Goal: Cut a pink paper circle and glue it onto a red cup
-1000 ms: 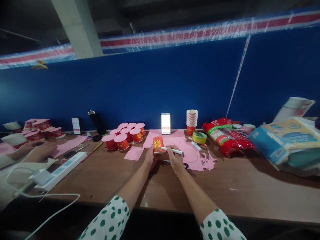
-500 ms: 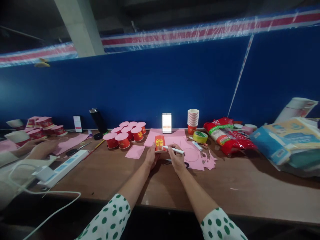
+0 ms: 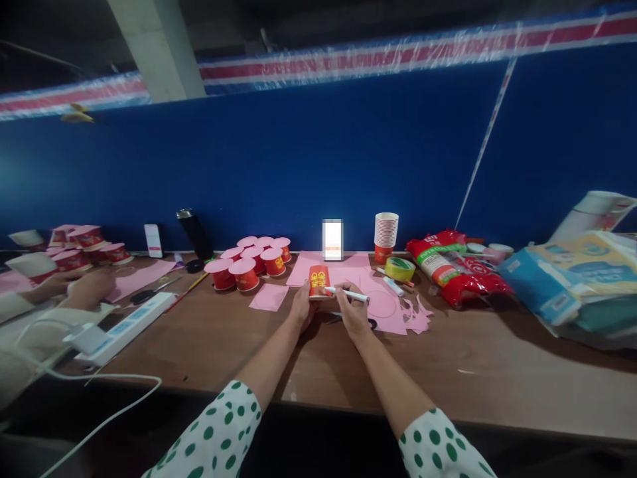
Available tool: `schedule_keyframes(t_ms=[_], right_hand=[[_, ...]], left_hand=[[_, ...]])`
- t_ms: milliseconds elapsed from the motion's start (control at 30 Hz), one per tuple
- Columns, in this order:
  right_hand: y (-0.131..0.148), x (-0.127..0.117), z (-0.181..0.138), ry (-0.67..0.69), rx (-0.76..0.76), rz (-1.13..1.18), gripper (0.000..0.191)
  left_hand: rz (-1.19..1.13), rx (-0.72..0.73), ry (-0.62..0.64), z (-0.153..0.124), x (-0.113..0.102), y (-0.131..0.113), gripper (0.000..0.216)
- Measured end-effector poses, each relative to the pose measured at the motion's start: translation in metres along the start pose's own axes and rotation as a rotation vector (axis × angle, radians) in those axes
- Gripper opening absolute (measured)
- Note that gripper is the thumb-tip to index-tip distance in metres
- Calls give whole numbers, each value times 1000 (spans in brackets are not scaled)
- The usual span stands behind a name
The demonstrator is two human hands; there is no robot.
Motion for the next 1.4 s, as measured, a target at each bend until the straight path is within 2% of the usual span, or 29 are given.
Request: schedule_keyframes(t_ms=[533, 1400], right_hand=[[3, 1, -2, 53, -57, -83, 23], [4, 6, -2, 103, -44, -105, 24]], left_hand=[[26, 8, 16, -2, 3, -1, 45], [53, 2, 2, -5, 3, -4, 38]])
Point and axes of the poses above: each hand's wrist, its own z-axis towards the middle knuckle, its own x-axis out of the palm, y = z × x, the point moved 8 cm from there along z, towards the middle knuckle, and after that the axes turned 9 degrees about -x, right-handed, at the moved point
